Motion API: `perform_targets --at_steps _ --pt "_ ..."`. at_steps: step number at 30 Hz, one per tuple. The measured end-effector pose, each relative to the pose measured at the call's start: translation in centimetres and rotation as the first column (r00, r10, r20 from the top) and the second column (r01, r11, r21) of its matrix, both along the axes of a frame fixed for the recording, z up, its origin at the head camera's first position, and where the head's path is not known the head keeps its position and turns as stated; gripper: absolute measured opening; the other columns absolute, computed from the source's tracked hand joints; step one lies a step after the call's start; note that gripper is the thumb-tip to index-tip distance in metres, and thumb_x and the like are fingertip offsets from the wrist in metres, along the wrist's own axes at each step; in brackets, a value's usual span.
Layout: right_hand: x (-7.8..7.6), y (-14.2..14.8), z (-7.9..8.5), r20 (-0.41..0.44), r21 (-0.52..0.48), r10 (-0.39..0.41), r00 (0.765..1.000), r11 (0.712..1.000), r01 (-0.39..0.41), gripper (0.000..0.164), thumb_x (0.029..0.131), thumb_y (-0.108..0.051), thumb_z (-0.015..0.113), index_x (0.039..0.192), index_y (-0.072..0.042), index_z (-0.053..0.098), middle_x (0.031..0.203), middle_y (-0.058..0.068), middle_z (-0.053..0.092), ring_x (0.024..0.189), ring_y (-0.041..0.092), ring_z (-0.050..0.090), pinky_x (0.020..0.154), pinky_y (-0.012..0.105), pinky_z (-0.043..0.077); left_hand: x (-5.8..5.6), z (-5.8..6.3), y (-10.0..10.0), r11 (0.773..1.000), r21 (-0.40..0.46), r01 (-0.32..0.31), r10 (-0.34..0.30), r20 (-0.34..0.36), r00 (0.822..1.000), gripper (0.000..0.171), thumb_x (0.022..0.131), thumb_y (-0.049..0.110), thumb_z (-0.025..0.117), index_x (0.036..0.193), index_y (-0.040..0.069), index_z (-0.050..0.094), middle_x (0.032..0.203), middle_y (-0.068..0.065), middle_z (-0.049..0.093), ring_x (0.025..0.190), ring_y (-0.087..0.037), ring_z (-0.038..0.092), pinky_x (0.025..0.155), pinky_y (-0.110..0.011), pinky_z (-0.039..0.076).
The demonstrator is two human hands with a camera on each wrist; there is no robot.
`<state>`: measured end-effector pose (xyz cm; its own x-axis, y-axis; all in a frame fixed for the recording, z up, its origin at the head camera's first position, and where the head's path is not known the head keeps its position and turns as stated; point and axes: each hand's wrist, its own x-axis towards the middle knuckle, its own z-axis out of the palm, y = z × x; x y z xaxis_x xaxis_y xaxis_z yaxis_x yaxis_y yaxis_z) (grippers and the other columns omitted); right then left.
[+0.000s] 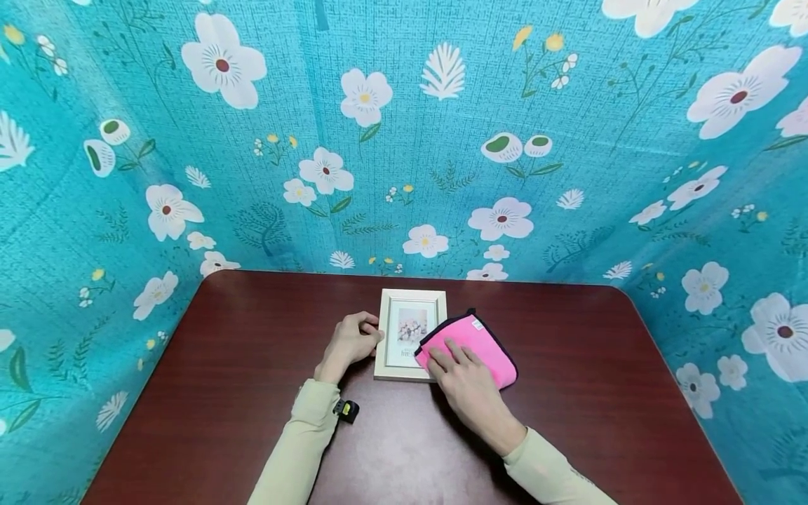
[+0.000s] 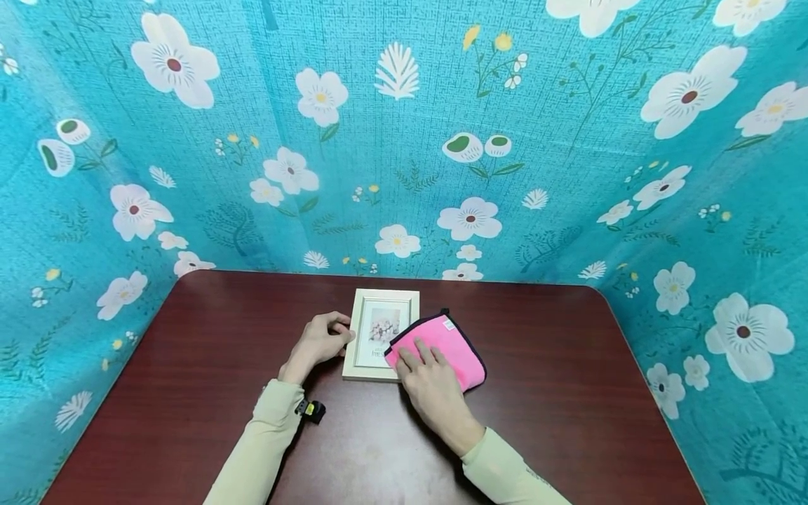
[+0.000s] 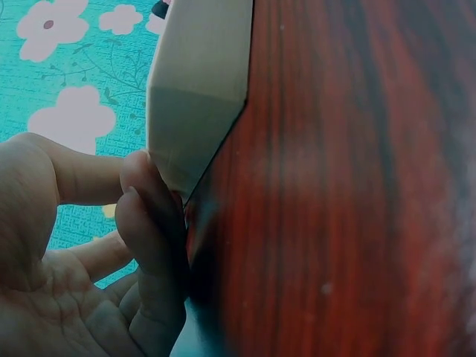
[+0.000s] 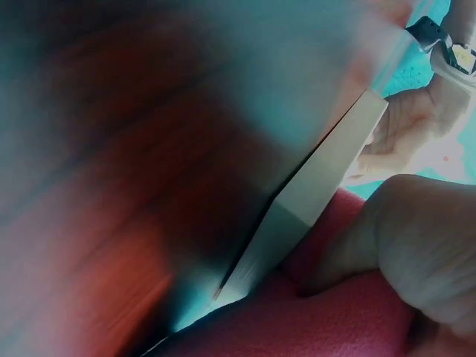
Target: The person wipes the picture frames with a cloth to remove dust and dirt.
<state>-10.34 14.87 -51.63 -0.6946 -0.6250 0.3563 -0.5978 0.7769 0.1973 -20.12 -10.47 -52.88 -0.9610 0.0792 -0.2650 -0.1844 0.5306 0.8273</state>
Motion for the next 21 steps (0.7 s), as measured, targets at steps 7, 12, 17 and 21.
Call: perform_targets --at_steps 7,12,17,21 --pt "0.0 1.4 0.4 0.029 -0.034 0.037 0.999 0.999 -0.036 0.038 0.086 0.004 0.071 0.121 -0.009 0.079 0.131 0.008 0.075 0.124 0.041 0.07 0.098 0.051 0.06 -0.1 0.1 0.3 1.0 -0.015 -0.007 0.007 0.004 1.0 0.029 0.096 0.022 0.076 0.123 0.011 0.073 0.091 -0.001 0.073 0.061 -0.014 0.071 0.072 -0.031 0.054" --pt "-0.2 2.6 0.6 0.11 -0.094 0.055 0.992 0.995 -0.044 0.047 0.084 0.009 0.069 0.127 -0.008 0.078 0.134 0.009 0.074 0.126 0.041 0.069 0.1 0.049 0.059 -0.2 0.2 0.2 1.0 -0.008 -0.003 0.003 0.014 1.0 0.029 0.097 0.021 0.075 0.124 0.01 0.072 0.095 -0.003 0.073 0.062 -0.015 0.072 0.071 -0.032 0.056" --pt "-0.2 4.1 1.4 0.268 -0.246 -0.012 0.963 0.966 0.08 0.058 0.082 0.009 0.071 0.137 -0.011 0.074 0.138 0.008 0.073 0.13 0.034 0.069 0.099 0.049 0.06 -0.1 0.3 0.0 1.0 -0.012 -0.004 0.004 0.014 1.0 0.028 0.098 0.021 0.074 0.124 0.011 0.072 0.096 -0.004 0.073 0.064 -0.015 0.072 0.074 -0.033 0.056" --pt "-0.1 4.6 1.9 0.351 -0.436 -0.017 0.936 0.882 0.18 0.058 0.088 0.001 0.078 0.143 -0.014 0.069 0.139 0.005 0.073 0.102 0.02 0.075 0.083 0.04 0.061 -0.1 0.0 0.0 1.0 -0.025 0.001 -0.001 0.008 1.0 0.028 0.097 0.023 0.074 0.123 0.011 0.072 0.093 -0.001 0.073 0.062 -0.014 0.072 0.074 -0.031 0.054"
